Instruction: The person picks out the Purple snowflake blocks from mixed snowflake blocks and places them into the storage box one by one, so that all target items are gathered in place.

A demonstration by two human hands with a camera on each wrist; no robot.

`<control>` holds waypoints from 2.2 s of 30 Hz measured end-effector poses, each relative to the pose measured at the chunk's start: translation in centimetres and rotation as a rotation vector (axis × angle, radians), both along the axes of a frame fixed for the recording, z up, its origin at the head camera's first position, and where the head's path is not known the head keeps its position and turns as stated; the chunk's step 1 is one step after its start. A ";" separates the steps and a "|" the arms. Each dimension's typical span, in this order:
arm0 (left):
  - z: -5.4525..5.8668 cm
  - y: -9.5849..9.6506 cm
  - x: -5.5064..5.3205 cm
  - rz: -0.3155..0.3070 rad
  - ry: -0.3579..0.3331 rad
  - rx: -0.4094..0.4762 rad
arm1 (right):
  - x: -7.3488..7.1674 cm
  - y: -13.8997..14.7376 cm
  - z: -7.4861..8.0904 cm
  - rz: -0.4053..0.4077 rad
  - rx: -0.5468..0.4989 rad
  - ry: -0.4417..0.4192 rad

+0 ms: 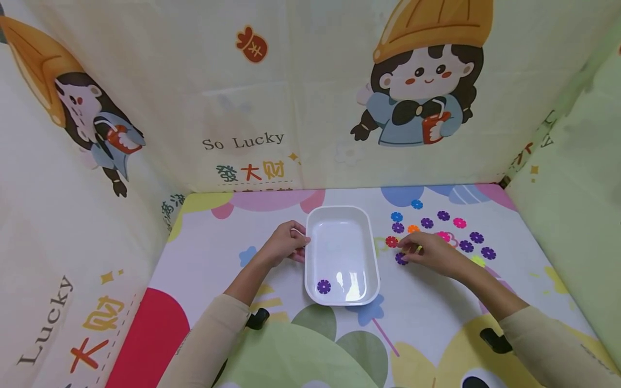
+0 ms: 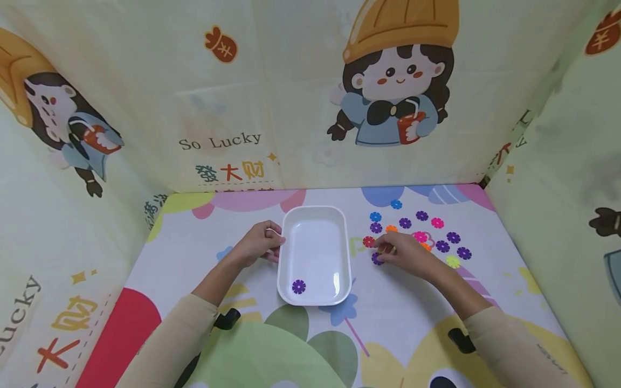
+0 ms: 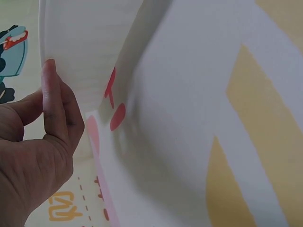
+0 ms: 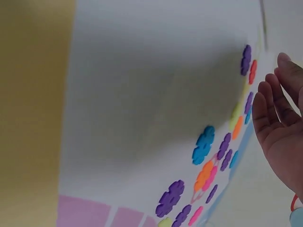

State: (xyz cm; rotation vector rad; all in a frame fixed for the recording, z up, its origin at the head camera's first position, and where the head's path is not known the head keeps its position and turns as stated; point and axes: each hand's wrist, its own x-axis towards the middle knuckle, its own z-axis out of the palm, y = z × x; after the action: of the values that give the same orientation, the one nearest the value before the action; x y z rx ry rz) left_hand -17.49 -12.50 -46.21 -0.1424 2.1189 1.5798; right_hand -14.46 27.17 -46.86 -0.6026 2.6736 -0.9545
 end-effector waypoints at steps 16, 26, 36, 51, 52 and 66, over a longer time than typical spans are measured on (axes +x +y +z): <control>-0.1 -0.1 0.0 -0.003 0.001 -0.013 | -0.5 -0.2 -2.1 -0.040 0.077 -0.028; -0.3 -0.1 0.0 0.003 -0.001 -0.010 | -0.7 -0.7 -2.2 -0.057 0.115 -0.049; -0.3 -0.2 -0.1 0.002 0.004 -0.010 | -0.7 -1.1 -1.9 -0.077 0.111 -0.094; -0.5 -0.3 -0.2 -0.001 -0.007 -0.012 | -0.2 -1.2 -1.8 -0.073 0.092 -0.069; -0.5 -0.3 -0.2 -0.001 -0.006 -0.012 | -0.2 -1.2 -1.9 -0.071 0.086 -0.064; -0.2 -0.2 0.0 -0.016 -0.002 0.028 | 0.0 -0.7 -1.3 -0.008 0.064 0.015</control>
State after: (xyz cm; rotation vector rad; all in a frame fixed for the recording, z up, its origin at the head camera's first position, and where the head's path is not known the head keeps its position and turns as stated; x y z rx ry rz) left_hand -17.47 -12.67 -46.38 -0.1178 2.0905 1.5986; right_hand -14.47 26.50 -48.20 -0.5885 2.7103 -0.8653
